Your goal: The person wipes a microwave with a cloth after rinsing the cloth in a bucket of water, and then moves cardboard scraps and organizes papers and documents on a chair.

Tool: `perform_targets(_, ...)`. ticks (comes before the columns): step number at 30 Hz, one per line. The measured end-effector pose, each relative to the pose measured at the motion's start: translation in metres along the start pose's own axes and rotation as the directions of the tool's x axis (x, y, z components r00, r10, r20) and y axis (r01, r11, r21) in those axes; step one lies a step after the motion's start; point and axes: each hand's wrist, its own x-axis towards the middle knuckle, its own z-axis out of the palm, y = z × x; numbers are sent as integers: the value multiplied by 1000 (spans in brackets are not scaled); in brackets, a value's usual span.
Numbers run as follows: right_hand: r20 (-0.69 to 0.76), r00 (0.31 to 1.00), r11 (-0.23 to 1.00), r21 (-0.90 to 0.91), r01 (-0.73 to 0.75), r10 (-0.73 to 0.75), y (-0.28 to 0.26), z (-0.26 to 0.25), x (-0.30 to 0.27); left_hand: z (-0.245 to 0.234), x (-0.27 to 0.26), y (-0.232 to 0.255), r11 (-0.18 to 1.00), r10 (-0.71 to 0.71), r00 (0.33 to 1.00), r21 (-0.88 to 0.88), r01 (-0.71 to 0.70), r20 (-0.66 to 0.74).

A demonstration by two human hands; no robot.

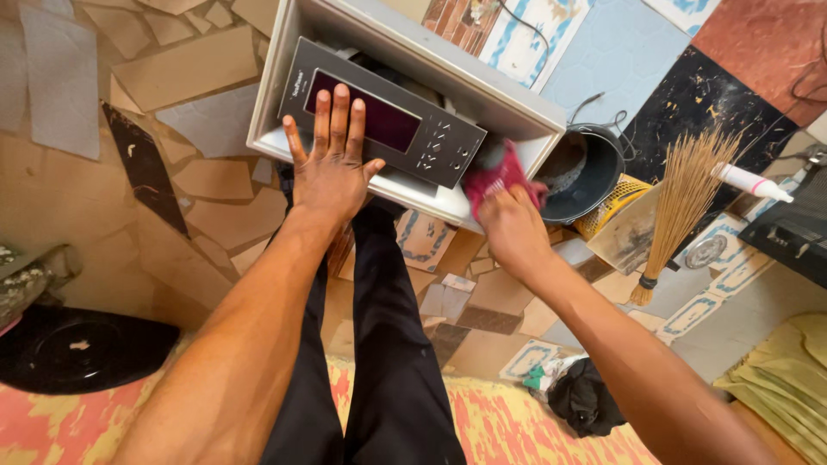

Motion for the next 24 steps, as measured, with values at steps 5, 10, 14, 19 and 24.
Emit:
perform_targets(5, -204, 975, 993, -90, 74, -91, -12, -10, -8, 5, -1, -1, 1000, 5, 1000, 24, -4, -17)
perform_targets(10, 219, 975, 967, -253, 31, 26, 26, 45, 50, 4, -1, 1, 1000, 6, 1000, 14, -6, -6)
perform_targets(14, -129, 991, 953, -295, -76, 39, 29, 85, 103, -3, 0, 0, 1000, 10, 1000, 4, -10, 10)
perform_targets(19, 262, 958, 985, -157, -78, 117, 11, 24, 42, 6, -1, -1, 1000, 16, 1000, 23, -16, -26)
perform_targets(24, -242, 967, 994, -99, 56, -78, -18, -29, -8, 7, -1, -2, 1000, 7, 1000, 1, -7, -31)
